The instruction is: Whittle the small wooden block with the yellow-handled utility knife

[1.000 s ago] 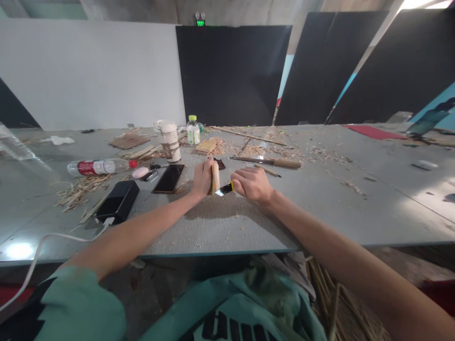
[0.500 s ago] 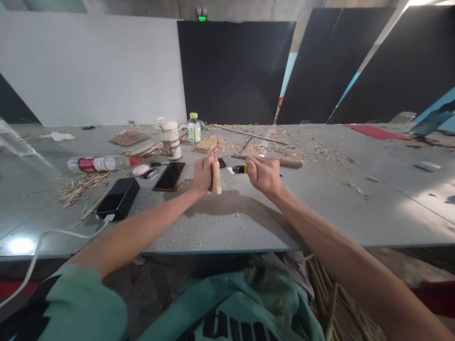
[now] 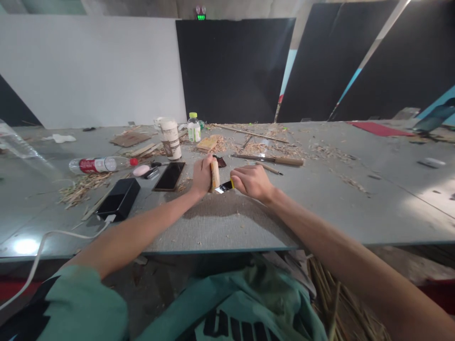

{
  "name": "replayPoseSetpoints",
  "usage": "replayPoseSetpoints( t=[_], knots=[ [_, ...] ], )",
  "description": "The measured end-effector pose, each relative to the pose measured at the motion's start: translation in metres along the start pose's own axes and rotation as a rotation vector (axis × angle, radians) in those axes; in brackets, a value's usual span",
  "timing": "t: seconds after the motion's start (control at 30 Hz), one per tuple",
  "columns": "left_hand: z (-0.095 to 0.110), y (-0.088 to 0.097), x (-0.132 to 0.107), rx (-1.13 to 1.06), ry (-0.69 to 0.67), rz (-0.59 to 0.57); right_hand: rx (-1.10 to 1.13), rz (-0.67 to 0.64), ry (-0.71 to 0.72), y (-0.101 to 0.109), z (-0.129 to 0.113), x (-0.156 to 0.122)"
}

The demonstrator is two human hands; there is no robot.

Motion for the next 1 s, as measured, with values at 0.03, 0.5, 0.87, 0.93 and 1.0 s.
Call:
replayPoseSetpoints(
  t=[0.03,0.5,0.87,0.93,1.0],
  knots=[
    [0.004,-0.001,-0.003,0.007,-0.017,-0.009,-0.029,0.026,0.031,0.004,-0.003,0.001],
    [0.006,-0.012,-0.007,-0.087,-0.009,-0.061,-0.131,0.085,-0.112,0.024,0.024,-0.007],
    [0.003,-0.004,-0.008,-0.034,0.042,-0.011,-0.042,0.008,-0.014,0.008,0.004,0.002],
    [0.005,-0.013,-0.014,-0.034,0.033,-0.065,-0.107,0.054,-0.062,0.017,0.011,0.002],
    [0.008,-0.02,-0.02,-0.044,0.014,-0.106,-0.157,0.113,-0.114,0.028,0.021,0.001]
  ],
)
Point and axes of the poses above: each hand's wrist, its own x-axis towards the middle knuckle, its own y-axis out of the back of the hand, z = x × y, the point moved 9 cm from there along x, towards the middle knuckle, and after that the axes turned 11 degrees about y, right-handed, at the moved point
